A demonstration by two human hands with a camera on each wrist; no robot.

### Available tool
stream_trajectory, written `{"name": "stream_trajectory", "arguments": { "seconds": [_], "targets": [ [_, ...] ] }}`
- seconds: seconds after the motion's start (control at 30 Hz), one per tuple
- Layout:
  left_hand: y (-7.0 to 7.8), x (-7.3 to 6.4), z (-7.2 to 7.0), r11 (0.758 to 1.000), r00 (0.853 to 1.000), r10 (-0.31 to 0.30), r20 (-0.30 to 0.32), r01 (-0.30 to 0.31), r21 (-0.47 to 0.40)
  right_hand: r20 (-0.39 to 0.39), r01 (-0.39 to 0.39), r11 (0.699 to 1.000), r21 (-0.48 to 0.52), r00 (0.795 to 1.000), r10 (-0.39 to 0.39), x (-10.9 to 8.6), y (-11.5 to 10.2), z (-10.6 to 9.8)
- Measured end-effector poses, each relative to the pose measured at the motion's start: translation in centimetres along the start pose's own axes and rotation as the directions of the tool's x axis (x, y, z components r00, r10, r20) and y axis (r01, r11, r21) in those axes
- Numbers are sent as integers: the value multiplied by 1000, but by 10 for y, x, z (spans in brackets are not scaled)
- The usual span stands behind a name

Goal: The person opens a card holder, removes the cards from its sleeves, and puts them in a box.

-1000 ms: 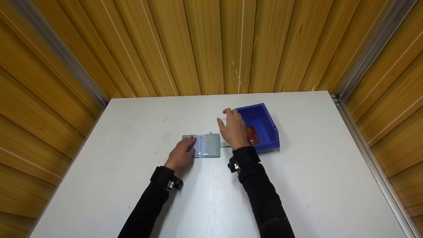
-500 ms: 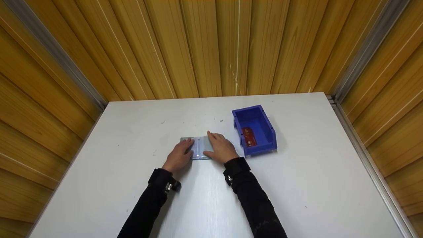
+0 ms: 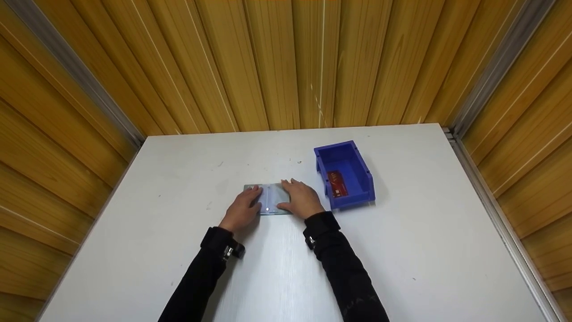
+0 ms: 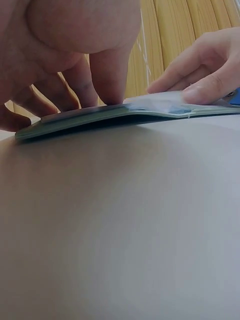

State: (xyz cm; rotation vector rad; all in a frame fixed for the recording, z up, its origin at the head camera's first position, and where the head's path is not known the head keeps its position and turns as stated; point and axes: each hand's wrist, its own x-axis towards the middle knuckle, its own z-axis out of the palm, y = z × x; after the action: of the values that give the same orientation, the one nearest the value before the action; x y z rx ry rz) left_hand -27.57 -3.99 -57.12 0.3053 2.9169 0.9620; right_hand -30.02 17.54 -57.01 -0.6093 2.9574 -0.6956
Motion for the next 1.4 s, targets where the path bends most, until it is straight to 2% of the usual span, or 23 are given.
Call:
{"name": "stream_trajectory", "arguments": {
  "seconds": [0.27,0.4,0.5,0.73,1.0,1.23,1.4],
  "targets": [
    [-1,0,-1,1000,1000,8,-7,-8,-8,-93,17,993,117,996,-6,4,-7,-5],
    [-2,0,-1,1000,1000,12,-6,-12,-17,-95,12,973,232,995,11,7,-5,-8],
    [-1,0,-2,1000,1000,7,-3,-7,-26,-85,-22,950,312,995,51,7,0,-8],
    [0,-1,-2,999,1000,-4,0,4,-37,-60,-75,926,369,993,104,5,4,-8],
    [0,-2,-4,999,1000,12,20,-11,-50,-54,-97,927,361,991,125,2,2,-8],
    [-6,3,-10,985,995,-19,99,35,-168,-27,-122,920,373,989,142,4,4,-9],
    [-13,6,-14,960,993,-11,116,43,-278,-50,-84,903,421,992,115,4,0,-10]
  ]
}}
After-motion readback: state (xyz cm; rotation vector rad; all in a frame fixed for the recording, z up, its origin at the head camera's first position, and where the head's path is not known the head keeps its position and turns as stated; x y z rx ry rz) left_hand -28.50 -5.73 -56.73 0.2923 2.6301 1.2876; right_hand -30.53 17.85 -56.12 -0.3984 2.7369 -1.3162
